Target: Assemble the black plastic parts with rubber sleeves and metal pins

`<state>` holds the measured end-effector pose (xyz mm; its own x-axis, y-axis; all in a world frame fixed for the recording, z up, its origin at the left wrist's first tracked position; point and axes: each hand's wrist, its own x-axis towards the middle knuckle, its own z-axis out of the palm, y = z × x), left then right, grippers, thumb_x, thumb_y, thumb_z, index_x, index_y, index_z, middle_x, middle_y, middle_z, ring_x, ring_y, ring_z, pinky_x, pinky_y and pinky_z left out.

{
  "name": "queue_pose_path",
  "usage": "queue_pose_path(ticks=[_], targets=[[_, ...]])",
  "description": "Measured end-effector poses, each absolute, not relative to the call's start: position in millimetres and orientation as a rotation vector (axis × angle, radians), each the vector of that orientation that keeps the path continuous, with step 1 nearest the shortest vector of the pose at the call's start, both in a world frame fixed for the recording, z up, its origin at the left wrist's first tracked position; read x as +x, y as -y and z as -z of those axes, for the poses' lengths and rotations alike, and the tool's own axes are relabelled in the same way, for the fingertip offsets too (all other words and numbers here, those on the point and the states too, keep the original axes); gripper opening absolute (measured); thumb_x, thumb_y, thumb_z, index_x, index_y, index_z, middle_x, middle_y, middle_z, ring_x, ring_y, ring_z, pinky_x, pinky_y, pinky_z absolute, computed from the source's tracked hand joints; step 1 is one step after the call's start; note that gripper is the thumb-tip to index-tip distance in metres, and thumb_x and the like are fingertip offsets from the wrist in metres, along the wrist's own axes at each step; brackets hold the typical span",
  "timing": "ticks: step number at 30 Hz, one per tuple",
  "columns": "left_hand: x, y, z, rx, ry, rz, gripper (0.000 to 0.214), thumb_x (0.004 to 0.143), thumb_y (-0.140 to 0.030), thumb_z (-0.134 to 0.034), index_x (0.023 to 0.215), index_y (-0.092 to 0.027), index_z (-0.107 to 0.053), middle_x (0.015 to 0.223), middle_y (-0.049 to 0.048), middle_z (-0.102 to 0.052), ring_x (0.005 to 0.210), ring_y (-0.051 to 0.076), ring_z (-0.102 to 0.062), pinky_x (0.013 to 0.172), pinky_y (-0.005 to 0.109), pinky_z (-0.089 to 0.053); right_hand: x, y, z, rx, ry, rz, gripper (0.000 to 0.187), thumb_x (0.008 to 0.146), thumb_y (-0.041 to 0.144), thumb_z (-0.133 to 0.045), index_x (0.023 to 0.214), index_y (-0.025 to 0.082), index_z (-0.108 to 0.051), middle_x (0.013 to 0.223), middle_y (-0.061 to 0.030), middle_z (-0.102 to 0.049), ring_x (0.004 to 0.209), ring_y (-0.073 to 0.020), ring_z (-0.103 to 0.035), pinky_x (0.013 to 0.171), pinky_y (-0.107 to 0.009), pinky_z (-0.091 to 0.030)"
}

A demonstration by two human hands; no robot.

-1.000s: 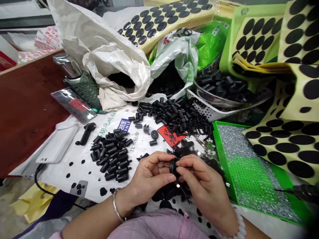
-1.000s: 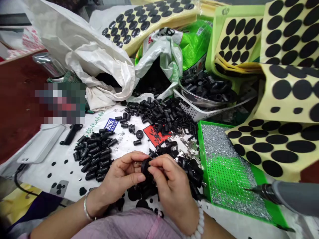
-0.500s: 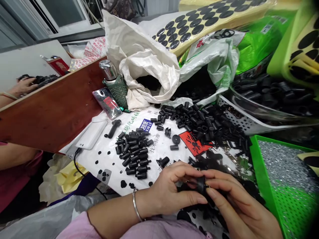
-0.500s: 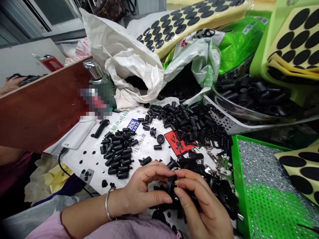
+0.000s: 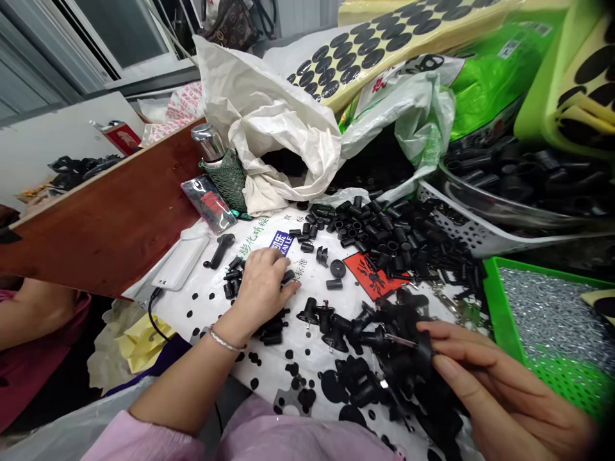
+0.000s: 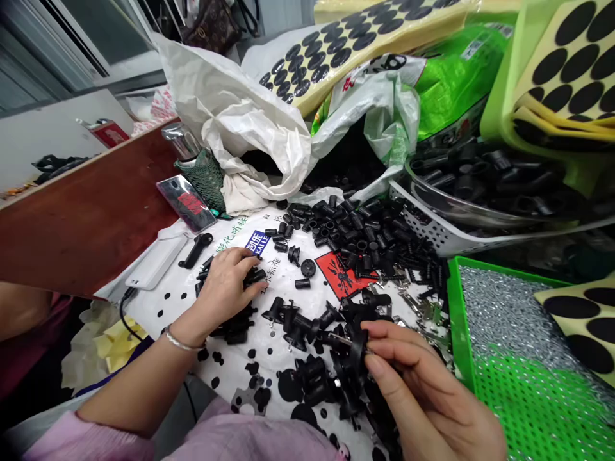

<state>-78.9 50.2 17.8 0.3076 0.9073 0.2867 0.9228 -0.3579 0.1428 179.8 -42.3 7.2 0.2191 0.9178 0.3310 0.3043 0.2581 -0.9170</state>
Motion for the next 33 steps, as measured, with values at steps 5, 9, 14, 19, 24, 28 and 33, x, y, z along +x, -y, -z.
queue_pose_path(ticks=[5,9,14,19,24,28,33], targets=[[-83,-59,-7,-2.47,1.761,0.38,0.011,0.072,-0.022,-0.062,0.078,-0.014,-0.061,0.107,0.0147,-0.055,0.11,0.033,-0.043,0.099,0.055,-0.025,185,44,-6,-1.335,1.347,-0.624,0.005,0.076,0.022,-0.06,0.081,0.021,-0.06,0.1,-0.0012,-0.063,0.096,-0.0132,-0.059,0.081,-0.017,-0.05],[-85,-57,-16,-2.513,1.751,0.401,0.011,0.078,-0.022,-0.055,0.087,-0.015,-0.057,0.098,0.0086,-0.06,0.101,0.025,-0.052,0.102,0.05,-0.025,188,46,-4,-1.399,1.347,-0.625,0.006,0.076,0.025,-0.061,0.082,0.022,-0.06,0.1,-0.0004,-0.063,0.098,-0.0125,-0.058,0.081,-0.016,-0.05],[-81,-50,-37,-2.627,1.819,0.721,0.015,0.078,-0.024,-0.058,0.091,-0.017,-0.056,0.079,0.0031,-0.059,0.073,0.016,-0.055,0.077,0.035,-0.046,187,43,-8,-1.395,1.348,-0.673,0.005,0.077,0.024,-0.059,0.082,0.022,-0.059,0.102,-0.0009,-0.062,0.098,-0.0122,-0.058,0.083,-0.016,-0.049],[-58,-34,-38,-2.966,1.632,1.074,0.016,0.079,-0.021,-0.058,0.094,-0.016,-0.055,0.086,0.0045,-0.056,0.079,0.014,-0.055,0.072,0.028,-0.046,181,39,-19,-1.344,1.457,-0.703,0.003,0.079,0.022,-0.057,0.081,0.022,-0.059,0.102,-0.0029,-0.062,0.097,-0.0145,-0.059,0.081,-0.02,-0.052],[-34,-21,-24,-3.131,1.48,1.107,0.019,0.081,-0.018,-0.055,0.1,-0.015,-0.051,0.09,0.0059,-0.061,0.078,0.014,-0.058,0.07,0.027,-0.049,171,42,-35,-1.285,1.556,-0.656,0.007,0.08,0.017,-0.054,0.085,0.022,-0.058,0.104,-0.0047,-0.06,0.097,-0.016,-0.058,0.082,-0.026,-0.051],[-27,-15,-20,-3.147,1.285,1.189,0.018,0.082,-0.015,-0.053,0.1,-0.014,-0.052,0.093,0.0081,-0.059,0.086,0.015,-0.057,0.075,0.028,-0.049,165,45,-40,-1.251,1.66,-0.549,0.014,0.08,0.013,-0.053,0.09,0.021,-0.056,0.106,-0.0057,-0.057,0.097,-0.0157,-0.057,0.082,-0.027,-0.05],[-28,-11,-20,-3.165,1.241,1.186,0.02,0.083,-0.016,-0.053,0.103,-0.014,-0.053,0.094,0.0082,-0.057,0.086,0.015,-0.056,0.075,0.027,-0.049,164,45,-38,-1.198,1.805,-0.394,0.02,0.079,0.008,-0.051,0.096,0.018,-0.055,0.108,-0.0083,-0.056,0.099,-0.0166,-0.056,0.084,-0.029,-0.049]])
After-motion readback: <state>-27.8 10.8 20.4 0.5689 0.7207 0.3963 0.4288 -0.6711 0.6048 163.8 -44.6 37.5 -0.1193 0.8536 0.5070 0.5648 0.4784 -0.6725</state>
